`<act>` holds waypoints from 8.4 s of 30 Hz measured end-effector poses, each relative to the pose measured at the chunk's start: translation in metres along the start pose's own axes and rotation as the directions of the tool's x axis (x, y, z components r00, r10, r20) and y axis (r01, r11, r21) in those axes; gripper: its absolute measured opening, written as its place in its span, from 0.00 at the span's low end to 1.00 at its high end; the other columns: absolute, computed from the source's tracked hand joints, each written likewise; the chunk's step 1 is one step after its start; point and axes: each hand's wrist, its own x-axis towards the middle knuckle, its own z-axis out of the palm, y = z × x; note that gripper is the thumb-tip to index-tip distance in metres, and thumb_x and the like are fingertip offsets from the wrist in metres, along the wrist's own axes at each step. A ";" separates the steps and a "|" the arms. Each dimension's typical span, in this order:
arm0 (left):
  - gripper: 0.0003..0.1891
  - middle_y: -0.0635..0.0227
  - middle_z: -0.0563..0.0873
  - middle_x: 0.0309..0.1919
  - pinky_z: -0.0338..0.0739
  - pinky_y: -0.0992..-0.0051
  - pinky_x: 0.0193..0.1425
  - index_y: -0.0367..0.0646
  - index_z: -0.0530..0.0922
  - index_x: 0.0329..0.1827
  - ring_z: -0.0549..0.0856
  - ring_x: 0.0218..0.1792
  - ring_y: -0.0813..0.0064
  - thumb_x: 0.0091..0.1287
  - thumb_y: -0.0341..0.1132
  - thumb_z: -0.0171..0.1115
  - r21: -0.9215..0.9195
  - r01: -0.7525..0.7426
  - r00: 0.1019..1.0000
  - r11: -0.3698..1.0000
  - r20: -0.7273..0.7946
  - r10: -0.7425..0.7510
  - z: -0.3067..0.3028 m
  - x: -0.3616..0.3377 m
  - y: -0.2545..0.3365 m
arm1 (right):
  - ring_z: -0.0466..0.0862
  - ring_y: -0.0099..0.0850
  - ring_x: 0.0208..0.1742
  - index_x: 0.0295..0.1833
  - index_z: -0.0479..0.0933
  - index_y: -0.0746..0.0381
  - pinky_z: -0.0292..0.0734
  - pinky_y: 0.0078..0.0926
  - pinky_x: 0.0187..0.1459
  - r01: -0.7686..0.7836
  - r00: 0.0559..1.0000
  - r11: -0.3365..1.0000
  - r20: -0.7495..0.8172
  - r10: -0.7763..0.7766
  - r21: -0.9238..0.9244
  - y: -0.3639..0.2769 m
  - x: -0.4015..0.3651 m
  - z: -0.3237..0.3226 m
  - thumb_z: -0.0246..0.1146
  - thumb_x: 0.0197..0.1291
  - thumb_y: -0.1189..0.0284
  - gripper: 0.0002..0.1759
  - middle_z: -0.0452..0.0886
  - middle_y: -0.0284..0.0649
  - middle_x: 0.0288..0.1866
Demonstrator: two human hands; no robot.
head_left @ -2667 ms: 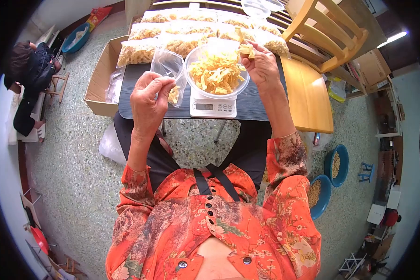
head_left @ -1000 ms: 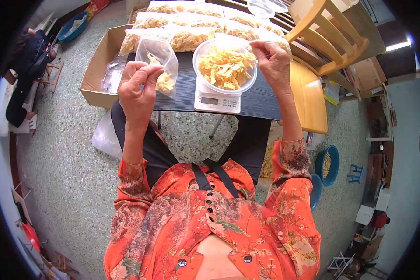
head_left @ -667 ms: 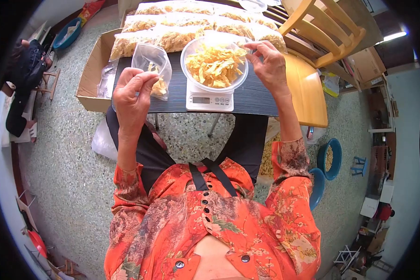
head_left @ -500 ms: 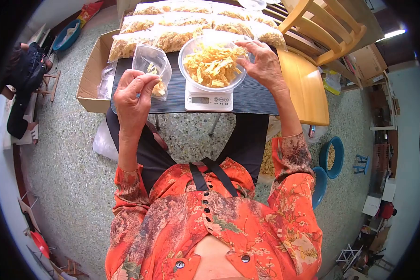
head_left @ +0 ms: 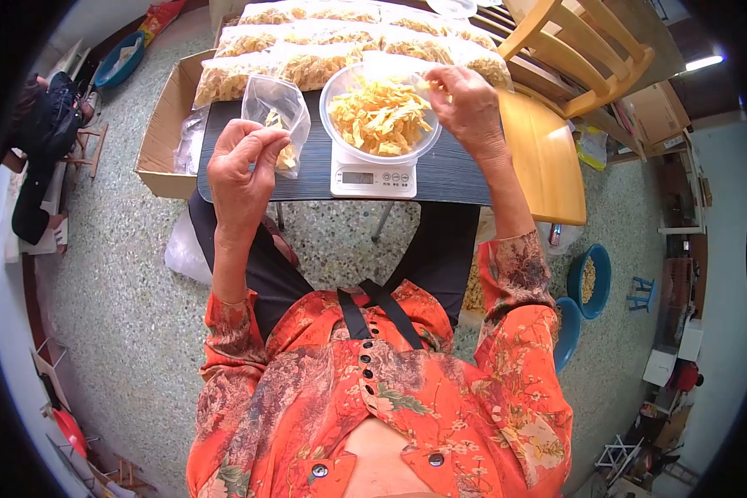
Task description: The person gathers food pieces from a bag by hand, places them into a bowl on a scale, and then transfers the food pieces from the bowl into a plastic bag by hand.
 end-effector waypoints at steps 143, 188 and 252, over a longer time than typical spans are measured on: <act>0.07 0.65 0.81 0.35 0.79 0.72 0.38 0.38 0.87 0.38 0.84 0.35 0.70 0.58 0.22 0.74 0.050 -0.181 0.983 0.982 0.050 0.179 -0.010 0.021 -0.007 | 0.87 0.25 0.31 0.45 0.88 0.63 0.82 0.24 0.38 -0.372 0.922 0.867 0.242 0.303 0.331 -0.020 0.005 -0.017 0.70 0.62 0.73 0.08 0.89 0.40 0.33; 0.07 0.65 0.83 0.36 0.80 0.72 0.40 0.37 0.88 0.40 0.85 0.36 0.69 0.59 0.21 0.74 0.123 -0.219 0.973 0.968 0.105 0.206 -0.001 0.009 0.004 | 0.88 0.23 0.35 0.46 0.85 0.66 0.83 0.19 0.33 -0.435 0.824 0.361 0.203 0.529 0.825 -0.027 0.010 -0.001 0.73 0.65 0.72 0.10 0.89 0.38 0.34; 0.07 0.63 0.83 0.34 0.81 0.70 0.40 0.38 0.88 0.39 0.85 0.35 0.67 0.59 0.24 0.75 0.107 -0.185 0.982 0.977 0.059 0.180 0.002 0.006 0.004 | 0.87 0.40 0.43 0.48 0.84 0.59 0.83 0.37 0.47 0.073 0.962 0.949 0.228 -0.148 0.307 -0.017 0.030 0.015 0.69 0.62 0.73 0.09 0.86 0.42 0.41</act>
